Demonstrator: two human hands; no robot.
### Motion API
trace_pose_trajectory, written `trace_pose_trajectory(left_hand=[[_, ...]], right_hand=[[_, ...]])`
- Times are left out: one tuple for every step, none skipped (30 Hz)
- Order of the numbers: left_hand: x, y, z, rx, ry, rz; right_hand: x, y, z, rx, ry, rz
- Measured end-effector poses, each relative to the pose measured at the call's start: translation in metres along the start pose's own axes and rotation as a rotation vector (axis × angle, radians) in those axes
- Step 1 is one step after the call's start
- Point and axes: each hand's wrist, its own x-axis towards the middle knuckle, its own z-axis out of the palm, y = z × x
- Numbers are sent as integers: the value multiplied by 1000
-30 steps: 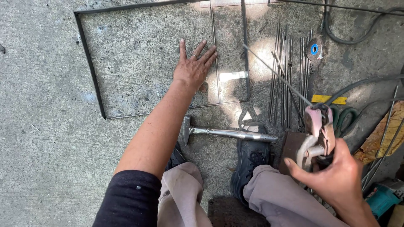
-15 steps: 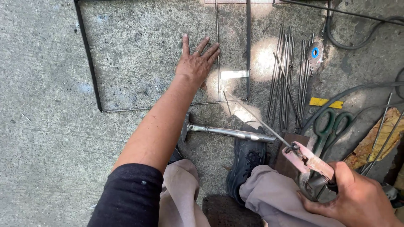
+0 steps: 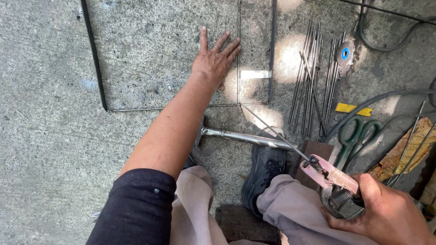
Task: Welding thin metal rods to a rectangular metal frame on the floor
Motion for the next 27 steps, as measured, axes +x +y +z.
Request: trace_pose_trajectory(left_hand=[[-1, 1, 1, -1, -1, 2], [0, 1, 1, -1, -2, 1], [1, 0, 1, -1, -2, 1], [1, 0, 2, -3, -4, 2], [1, 1, 3, -13, 5, -3], [3, 0, 4, -22, 16, -7], [2, 1, 4, -23, 17, -6], [2, 1, 4, -22, 14, -7], [3, 1, 4, -21, 10, -9], [3, 0, 6, -22, 11, -8], [4, 0, 8, -31, 24, -6], [5, -1, 10, -39, 37, -5], [8, -1, 12, -39, 37, -4], [10, -1, 15, -146, 78, -9], [12, -2, 17, -253, 120, -15], [8, -1, 11, -254, 119, -13], [3, 0, 6, -142, 55, -1], [-1, -1, -1, -26, -9, 8], [1, -2, 0, -25, -9, 7], [2, -1, 1, -34, 0, 8], [3, -1, 3, -44, 9, 8], [2, -1, 2, -44, 7, 6], [0, -2, 0, -36, 5, 7], [0, -2, -2, -29, 6, 9], [0, 0, -2, -30, 7, 9], [0, -1, -2, -31, 1, 6], [-1, -1, -3, -33, -5, 3]], right_hand=[[-1, -1, -1, 0, -2, 1], [0, -2, -2, -21, -42, 30], [1, -3, -3, -41, -82, 61], [1, -3, -3, -41, -84, 60], [1, -3, -3, -38, -69, 36], [2, -2, -3, -35, -52, 13], [2, -2, -2, -35, -52, 15], [2, -3, -2, -41, -47, 6], [3, -3, -2, -46, -41, -2], [3, -5, -4, -47, -41, -1], [3, -6, -5, -39, -55, 20], [3, -8, -7, -31, -69, 41], [2, -9, -9, -31, -69, 42], [1, -12, -10, 16, -41, 38], [0, -14, -12, 62, -12, 34], [1, -6, -4, 62, -14, 36], [2, 1, 4, 16, -22, 7], [5, 8, 12, -29, -27, -24], [4, 5, 10, -29, -25, -25], [2, 3, 9, 26, 12, -1], [-1, 0, 7, 81, 49, 22], [-1, -1, 6, 81, 48, 20], [0, -3, 5, 108, 82, -14], [0, -4, 3, 136, 117, -45], [2, -8, -3, 134, 118, -45], [5, -13, -10, 202, 26, 40], [8, -18, -16, 272, -65, 128]])
